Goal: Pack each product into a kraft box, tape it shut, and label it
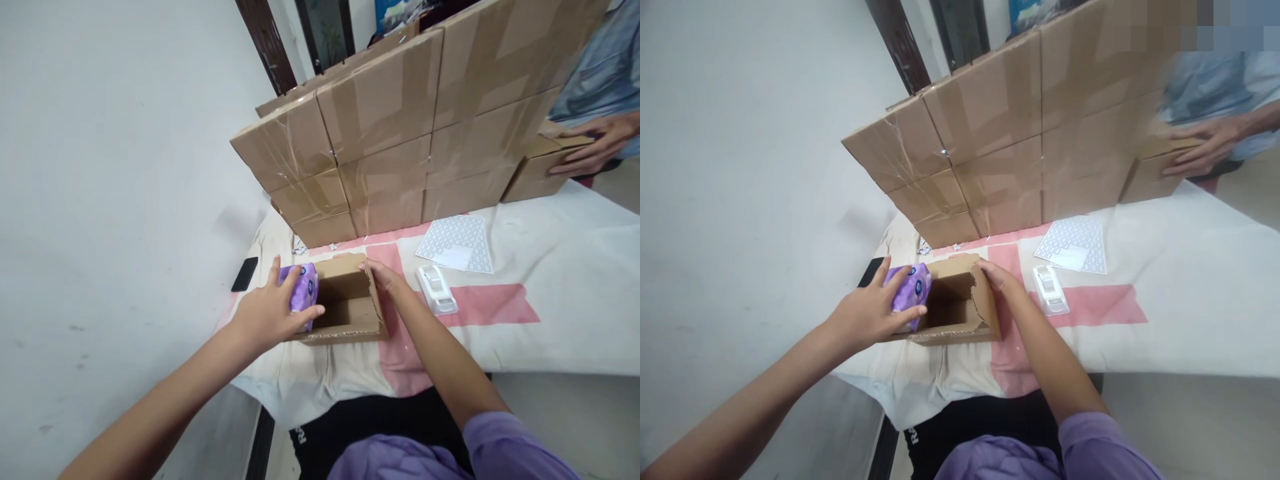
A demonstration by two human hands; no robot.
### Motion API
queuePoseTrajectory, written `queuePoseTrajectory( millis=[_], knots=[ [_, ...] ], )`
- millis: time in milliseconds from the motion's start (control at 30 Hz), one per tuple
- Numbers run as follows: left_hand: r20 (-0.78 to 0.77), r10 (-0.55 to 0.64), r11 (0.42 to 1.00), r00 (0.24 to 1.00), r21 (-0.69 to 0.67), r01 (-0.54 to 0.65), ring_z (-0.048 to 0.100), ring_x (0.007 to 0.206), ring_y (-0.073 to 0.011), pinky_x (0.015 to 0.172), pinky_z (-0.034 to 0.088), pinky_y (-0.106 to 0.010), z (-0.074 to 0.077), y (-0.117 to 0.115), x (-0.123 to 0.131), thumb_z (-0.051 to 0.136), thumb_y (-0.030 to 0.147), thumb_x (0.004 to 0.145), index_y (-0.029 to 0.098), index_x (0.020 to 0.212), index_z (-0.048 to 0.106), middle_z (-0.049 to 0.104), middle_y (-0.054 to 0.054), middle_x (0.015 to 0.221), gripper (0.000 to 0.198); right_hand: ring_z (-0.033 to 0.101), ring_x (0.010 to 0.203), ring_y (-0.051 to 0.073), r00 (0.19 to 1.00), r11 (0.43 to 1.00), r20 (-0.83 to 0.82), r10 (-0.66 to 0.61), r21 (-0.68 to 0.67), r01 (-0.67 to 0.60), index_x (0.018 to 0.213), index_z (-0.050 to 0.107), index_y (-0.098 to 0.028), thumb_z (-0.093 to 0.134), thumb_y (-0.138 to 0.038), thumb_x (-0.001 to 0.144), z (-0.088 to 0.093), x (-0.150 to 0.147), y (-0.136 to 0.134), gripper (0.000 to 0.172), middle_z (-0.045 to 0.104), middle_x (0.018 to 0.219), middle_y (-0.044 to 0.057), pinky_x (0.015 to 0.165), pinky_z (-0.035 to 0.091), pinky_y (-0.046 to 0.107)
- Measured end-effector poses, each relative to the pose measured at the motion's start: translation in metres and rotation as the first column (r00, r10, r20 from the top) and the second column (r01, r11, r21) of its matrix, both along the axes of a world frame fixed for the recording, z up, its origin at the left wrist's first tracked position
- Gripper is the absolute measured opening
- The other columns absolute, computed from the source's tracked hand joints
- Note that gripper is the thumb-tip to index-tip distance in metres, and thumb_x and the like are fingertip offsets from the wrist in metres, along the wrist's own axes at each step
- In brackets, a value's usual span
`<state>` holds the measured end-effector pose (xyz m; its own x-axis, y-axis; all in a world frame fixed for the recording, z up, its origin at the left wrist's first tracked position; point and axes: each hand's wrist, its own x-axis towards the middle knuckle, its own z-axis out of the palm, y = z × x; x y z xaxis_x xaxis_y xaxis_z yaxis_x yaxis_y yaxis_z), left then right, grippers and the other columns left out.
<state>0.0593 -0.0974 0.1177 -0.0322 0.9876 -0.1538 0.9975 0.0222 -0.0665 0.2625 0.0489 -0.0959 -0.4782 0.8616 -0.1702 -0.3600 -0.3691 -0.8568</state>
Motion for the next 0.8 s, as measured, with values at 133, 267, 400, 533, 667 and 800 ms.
queuePoseTrajectory(
  millis=[133, 267, 400, 533, 667, 800],
  knots=[
    [0.008, -0.139, 0.936, 0.990, -0.324, 0.134, 0.069, 0.120, -0.0477, 0.101, 0.052, -0.054, 0.019, 0.006, -0.007, 0.060, 0.083, 0.080, 0.038, 0.168, 0.020, 0.001, -0.015, 0.178, 0.107, 0.066, 0.065, 0.021, 0.999, 0.998, -0.034, 0.037, -0.049, -0.039, 0.090, 0.072, -0.025, 0.071, -0.035, 0.061, 0.001, 0.001, -0.003, 0.030, 0.073, 0.071, 0.000, 0.064, 0.054, 0.032],
    [0.128, -0.194, 0.862, 0.973, -0.451, 0.231, 0.051, 0.145, -0.0425, 0.113, 0.046, -0.046, 0.028, 0.024, -0.034, 0.067, 0.078, 0.078, 0.040, 0.169, 0.008, 0.001, -0.009, 0.179, 0.115, 0.068, 0.067, 0.021, 0.997, 0.995, -0.057, 0.046, -0.081, -0.051, 0.085, 0.070, -0.025, 0.071, -0.036, 0.061, 0.003, -0.001, -0.003, 0.027, 0.074, 0.073, 0.000, 0.066, 0.056, 0.031],
    [0.238, -0.195, 0.865, 0.952, -0.415, 0.281, 0.057, 0.139, -0.0380, 0.106, 0.051, -0.039, 0.023, 0.039, -0.048, 0.073, 0.076, 0.073, 0.032, 0.170, 0.011, 0.026, -0.012, 0.174, 0.123, 0.065, 0.063, 0.020, 0.998, 0.994, -0.056, 0.032, -0.104, -0.038, 0.075, 0.066, -0.025, 0.071, -0.037, 0.065, 0.002, -0.003, -0.002, 0.016, 0.070, 0.064, -0.001, 0.063, 0.055, 0.030],
    [0.203, -0.153, 0.889, 0.967, -0.399, 0.224, 0.070, 0.115, -0.0345, 0.089, 0.055, -0.036, 0.023, 0.038, -0.034, 0.069, 0.080, 0.071, 0.032, 0.170, 0.015, 0.052, -0.014, 0.155, 0.122, 0.063, 0.060, 0.020, 0.998, 0.991, -0.035, 0.043, -0.122, -0.047, 0.077, 0.068, -0.024, 0.072, -0.039, 0.069, -0.002, -0.002, 0.001, 0.018, 0.068, 0.061, 0.000, 0.061, 0.054, 0.032],
    [0.084, -0.047, 0.929, 0.995, -0.363, 0.074, 0.072, 0.107, -0.0366, 0.084, 0.053, -0.039, 0.023, 0.026, -0.004, 0.049, 0.087, 0.080, 0.028, 0.170, 0.017, 0.065, -0.017, 0.138, 0.112, 0.063, 0.060, 0.019, 0.997, 0.989, -0.010, 0.073, -0.131, -0.073, 0.081, 0.070, -0.022, 0.072, -0.041, 0.068, -0.006, -0.002, 0.005, 0.022, 0.071, 0.067, 0.001, 0.062, 0.054, 0.032],
    [-0.057, 0.037, 0.960, 0.998, -0.275, -0.052, 0.072, 0.106, -0.0423, 0.087, 0.051, -0.044, 0.007, 0.016, 0.023, 0.038, 0.087, 0.085, 0.020, 0.169, 0.016, 0.072, -0.021, 0.123, 0.110, 0.065, 0.062, 0.021, 0.995, 0.988, 0.000, 0.103, -0.116, -0.102, 0.083, 0.071, -0.023, 0.071, -0.042, 0.068, -0.007, -0.003, 0.005, 0.024, 0.072, 0.068, 0.001, 0.060, 0.054, 0.034]
  ],
)
